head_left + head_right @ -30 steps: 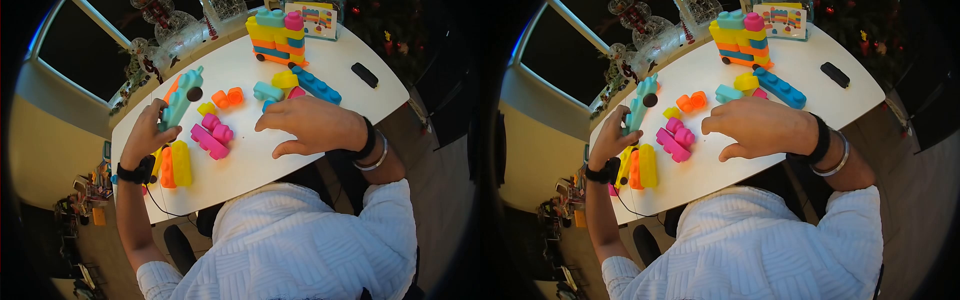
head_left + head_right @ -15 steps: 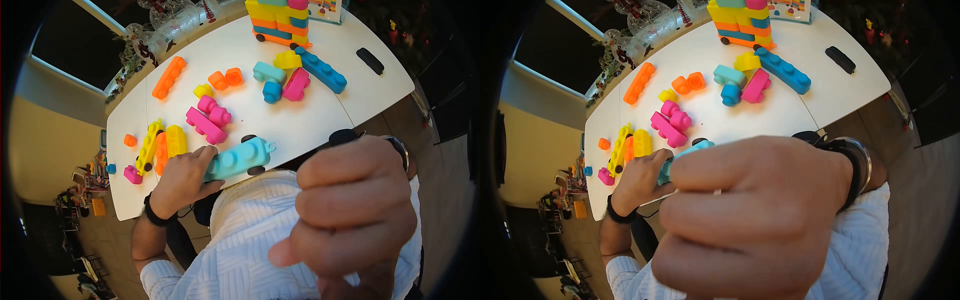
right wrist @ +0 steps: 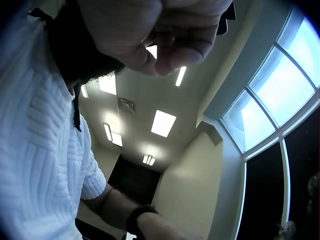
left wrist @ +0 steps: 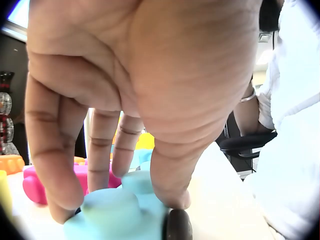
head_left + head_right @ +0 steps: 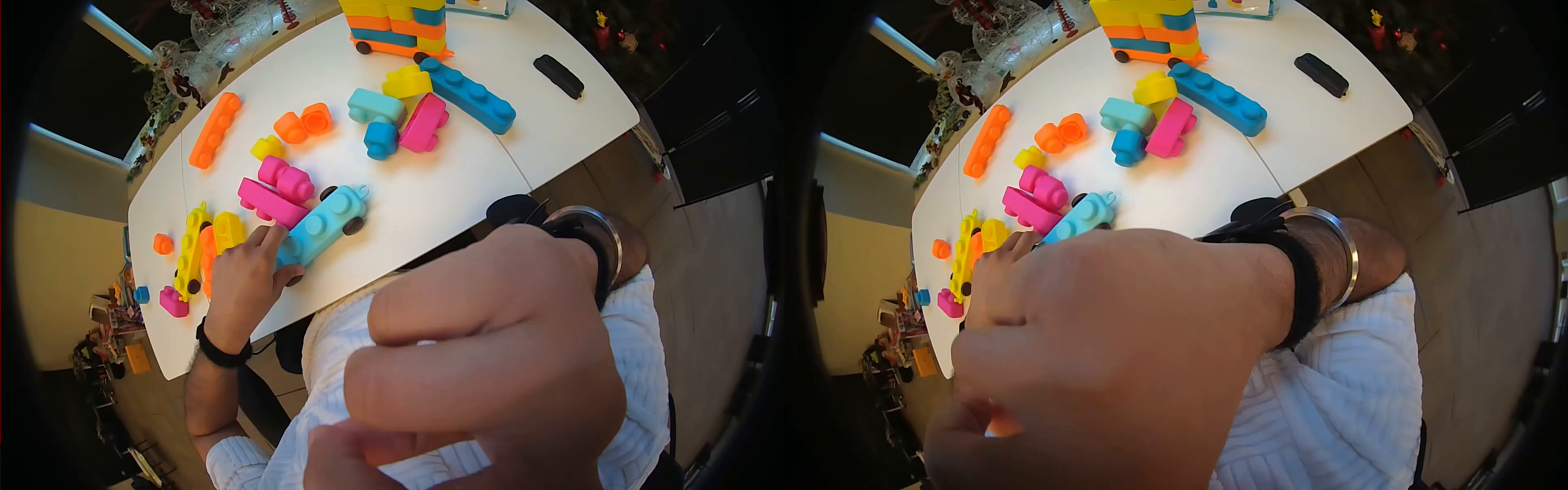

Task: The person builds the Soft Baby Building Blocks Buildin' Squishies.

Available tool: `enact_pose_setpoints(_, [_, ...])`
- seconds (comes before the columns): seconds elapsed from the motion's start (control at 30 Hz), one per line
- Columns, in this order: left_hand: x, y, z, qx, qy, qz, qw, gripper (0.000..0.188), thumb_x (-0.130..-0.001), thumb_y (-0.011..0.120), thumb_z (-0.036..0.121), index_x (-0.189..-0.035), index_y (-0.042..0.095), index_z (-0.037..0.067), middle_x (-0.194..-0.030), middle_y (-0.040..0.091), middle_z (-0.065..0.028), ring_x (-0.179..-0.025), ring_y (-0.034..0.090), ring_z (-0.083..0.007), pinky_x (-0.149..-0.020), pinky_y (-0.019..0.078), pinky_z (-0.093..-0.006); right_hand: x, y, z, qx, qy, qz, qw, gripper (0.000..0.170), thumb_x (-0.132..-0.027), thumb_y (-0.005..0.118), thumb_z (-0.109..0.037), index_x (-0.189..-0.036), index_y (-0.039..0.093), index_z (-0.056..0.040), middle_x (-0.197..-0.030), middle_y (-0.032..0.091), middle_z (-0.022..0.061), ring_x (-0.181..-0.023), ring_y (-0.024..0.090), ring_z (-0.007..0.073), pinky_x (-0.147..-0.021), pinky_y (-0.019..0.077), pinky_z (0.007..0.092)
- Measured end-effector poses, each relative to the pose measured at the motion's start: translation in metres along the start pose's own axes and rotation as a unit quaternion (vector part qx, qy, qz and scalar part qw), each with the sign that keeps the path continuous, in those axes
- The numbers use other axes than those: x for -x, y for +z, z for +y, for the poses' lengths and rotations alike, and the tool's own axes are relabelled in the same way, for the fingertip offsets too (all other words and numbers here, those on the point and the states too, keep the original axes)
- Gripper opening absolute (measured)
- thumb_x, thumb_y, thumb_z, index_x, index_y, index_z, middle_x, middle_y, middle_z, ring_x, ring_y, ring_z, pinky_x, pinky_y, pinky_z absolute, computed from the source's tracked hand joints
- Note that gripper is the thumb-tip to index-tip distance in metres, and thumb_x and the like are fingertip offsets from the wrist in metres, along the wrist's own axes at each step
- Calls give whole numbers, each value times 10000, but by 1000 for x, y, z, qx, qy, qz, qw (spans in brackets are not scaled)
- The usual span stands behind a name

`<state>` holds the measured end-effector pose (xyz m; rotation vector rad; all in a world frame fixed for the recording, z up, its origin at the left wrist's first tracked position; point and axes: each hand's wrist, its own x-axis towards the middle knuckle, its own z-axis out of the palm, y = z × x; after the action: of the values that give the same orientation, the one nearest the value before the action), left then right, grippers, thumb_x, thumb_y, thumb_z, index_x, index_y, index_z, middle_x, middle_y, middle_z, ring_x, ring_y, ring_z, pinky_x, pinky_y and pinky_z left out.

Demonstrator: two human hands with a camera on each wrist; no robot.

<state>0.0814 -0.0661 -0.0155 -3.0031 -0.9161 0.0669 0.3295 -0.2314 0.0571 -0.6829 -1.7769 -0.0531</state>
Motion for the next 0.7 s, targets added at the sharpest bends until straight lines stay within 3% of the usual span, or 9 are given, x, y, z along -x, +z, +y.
enact_pose_setpoints(0.13, [3,-16,-14,59,2,28,998,560,-838,898,362,-1247,657,65,-1094,761,-116,-854,746,-364,-702,579,-452,-3,6,5,22,-13,-6,1000,229,-564,756,-61,-682,564,-101,-653,538,24,-514,480,149,-457,367,262])
enact_pose_setpoints(0.2, [1,-27,-30,99,-36,58,993,543,-834,911,367,-1209,677,51,-1125,768,-127,-858,762,-334,-727,600,-417,-5,10,10,39,-23,-8,999,236,-563,762,-61,-682,561,-103,-653,536,22,-516,480,143,-458,364,257])
enact_pose_setpoints(0.3, [-14,-53,-61,150,-100,61,982,440,-877,912,244,-1156,675,2,-1116,770,-155,-856,791,-287,-682,623,-367,-5,13,18,85,-44,-24,995,247,-562,770,-62,-681,558,-106,-652,534,19,-519,479,134,-458,360,249])
enact_pose_setpoints(0.33, [-32,-49,-109,131,-85,108,982,448,-885,905,242,-1179,665,4,-1114,770,-165,-852,791,-288,-690,622,-361,-7,20,23,72,-59,1,996,247,-562,770,-62,-681,558,-106,-652,534,19,-519,479,134,-458,360,249])
enact_pose_setpoints(0.37, [-43,-47,-131,126,-54,135,981,515,-892,898,257,-1258,633,9,-1130,769,-183,-855,787,-295,-720,623,-373,-4,16,28,76,-117,-45,989,277,-616,811,-56,-724,564,-116,-674,543,16,-530,489,128,-460,356,243])
enact_pose_setpoints(0.43, [-66,-37,-174,134,-121,129,975,707,-877,910,314,-1404,541,24,-1192,758,-216,-958,772,-338,-816,621,-442,-1,12,34,82,-181,-88,976,308,-670,852,-50,-767,569,-125,-696,553,14,-542,499,122,-461,351,237])
enact_pose_setpoints(0.5, [-89,-20,-212,117,-144,117,976,771,-867,906,307,-1475,506,54,-1331,687,-256,-1154,710,-394,-963,591,-474,0,5,37,101,-173,-144,969,316,-772,866,-71,-830,564,-142,-733,564,9,-563,518,122,-467,353,225])
enact_pose_setpoints(0.63, [-119,21,-263,45,-91,62,993,821,-835,894,232,-1553,499,189,-1620,406,-288,-1450,505,-478,-1187,477,-529,-1,1,43,94,-168,-152,969,314,-772,871,-82,-827,567,-141,-727,568,10,-565,540,131,-469,369,225])
enact_pose_setpoints(0.7, [-126,38,-254,22,-140,30,989,821,-827,896,272,-1555,519,253,-1637,366,-300,-1441,508,-503,-1206,469,-519,-2,-2,45,99,-148,-178,968,307,-773,873,-88,-825,575,-136,-729,575,15,-574,558,130,-471,390,234])
